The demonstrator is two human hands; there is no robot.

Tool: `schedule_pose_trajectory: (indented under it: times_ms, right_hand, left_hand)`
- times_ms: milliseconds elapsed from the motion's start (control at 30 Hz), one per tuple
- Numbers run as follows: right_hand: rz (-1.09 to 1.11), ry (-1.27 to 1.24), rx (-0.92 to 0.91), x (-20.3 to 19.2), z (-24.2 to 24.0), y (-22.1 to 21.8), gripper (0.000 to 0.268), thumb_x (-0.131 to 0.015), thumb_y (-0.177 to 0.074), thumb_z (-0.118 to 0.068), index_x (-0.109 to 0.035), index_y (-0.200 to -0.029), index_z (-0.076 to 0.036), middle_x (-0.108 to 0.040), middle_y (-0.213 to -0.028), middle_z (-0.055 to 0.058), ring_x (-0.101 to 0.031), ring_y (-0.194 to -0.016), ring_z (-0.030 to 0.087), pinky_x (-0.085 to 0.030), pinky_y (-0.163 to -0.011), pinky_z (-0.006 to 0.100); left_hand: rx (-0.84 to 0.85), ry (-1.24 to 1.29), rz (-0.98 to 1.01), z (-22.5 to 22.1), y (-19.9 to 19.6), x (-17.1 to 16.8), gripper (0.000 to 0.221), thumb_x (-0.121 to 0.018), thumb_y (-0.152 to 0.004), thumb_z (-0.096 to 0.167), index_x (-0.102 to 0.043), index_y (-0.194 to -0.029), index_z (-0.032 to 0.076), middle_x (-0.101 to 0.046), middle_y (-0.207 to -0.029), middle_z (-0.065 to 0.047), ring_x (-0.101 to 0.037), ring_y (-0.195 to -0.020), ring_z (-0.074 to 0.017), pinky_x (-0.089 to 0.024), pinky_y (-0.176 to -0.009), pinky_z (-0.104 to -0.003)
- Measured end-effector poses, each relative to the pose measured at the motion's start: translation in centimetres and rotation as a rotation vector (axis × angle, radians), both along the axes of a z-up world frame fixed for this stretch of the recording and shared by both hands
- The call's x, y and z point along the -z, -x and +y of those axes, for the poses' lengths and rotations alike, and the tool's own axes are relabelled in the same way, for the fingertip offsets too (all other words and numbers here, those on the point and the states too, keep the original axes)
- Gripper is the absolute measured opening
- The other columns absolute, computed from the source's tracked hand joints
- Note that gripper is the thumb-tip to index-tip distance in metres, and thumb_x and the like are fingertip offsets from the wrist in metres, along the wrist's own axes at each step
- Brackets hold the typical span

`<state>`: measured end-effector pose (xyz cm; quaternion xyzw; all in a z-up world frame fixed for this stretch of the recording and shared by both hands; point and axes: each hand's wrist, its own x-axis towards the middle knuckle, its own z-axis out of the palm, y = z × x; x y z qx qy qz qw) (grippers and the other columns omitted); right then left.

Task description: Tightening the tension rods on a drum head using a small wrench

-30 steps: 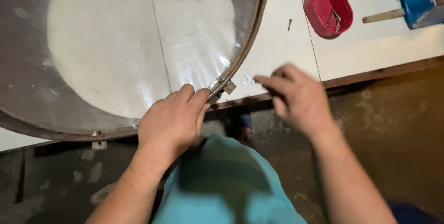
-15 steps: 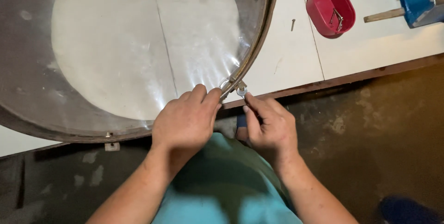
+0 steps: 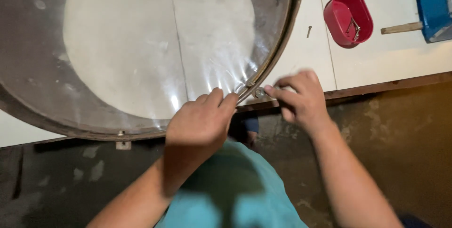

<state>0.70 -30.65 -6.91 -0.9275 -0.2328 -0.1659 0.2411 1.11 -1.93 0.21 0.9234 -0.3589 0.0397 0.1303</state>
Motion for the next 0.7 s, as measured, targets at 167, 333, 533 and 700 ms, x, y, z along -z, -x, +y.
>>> schedule_pose_trajectory:
  times_ms: [167,333,533,700]
  right_hand:
    - [-0.128,0.098,-0.349,-2.5,-1.3,-5.1,0.052,-0.041,-0.100,-0.061,-0.075,-0.102,-0.022,-0.065,-0.106,0.005,-0.063,-0.105,0.026,-0.038,-0.109,0.046]
    - [0.065,0.155,-0.086,-5.3,-3.1,-0.6,0.030,-0.068,-0.089,-0.028,-0.075,-0.117,-0.021,-0.064,-0.104,0.009,-0.062,-0.093,0.032,-0.046,-0.098,0.050]
    - [0.231,-0.190,0.300,-4.0,3.1,4.5,0.025,-0.073,-0.089,-0.010,-0.082,-0.110,-0.020,-0.067,-0.082,0.004,-0.071,-0.073,0.026,-0.058,-0.071,0.036]
    - [0.118,-0.222,0.418,-2.8,6.1,5.5,0.017,-0.076,-0.093,-0.018,-0.082,-0.108,-0.023,-0.065,-0.078,0.000,-0.070,-0.070,0.020,-0.057,-0.064,0.031]
  left_hand:
    - [-0.021,-0.057,0.206,-0.4,-0.3,0.8,0.031,-0.040,-0.106,0.025,-0.057,-0.126,0.010,-0.053,-0.087,-0.006,-0.065,-0.072,-0.0272,-0.058,-0.058,-0.040]
    - [-0.081,-0.138,0.362,-0.8,-0.4,0.3,0.030,-0.032,-0.108,0.031,-0.054,-0.123,0.018,-0.050,-0.089,-0.004,-0.062,-0.075,-0.0269,-0.057,-0.063,-0.041]
    - [-0.102,-0.163,0.458,-1.0,-0.7,0.0,0.035,-0.028,-0.109,0.037,-0.054,-0.126,0.021,-0.051,-0.093,-0.003,-0.064,-0.082,-0.0270,-0.057,-0.068,-0.041]
    - [-0.068,-0.131,0.450,-0.6,-0.7,0.6,0.036,-0.027,-0.108,0.033,-0.053,-0.130,0.021,-0.052,-0.093,-0.005,-0.064,-0.082,-0.0291,-0.057,-0.068,-0.044]
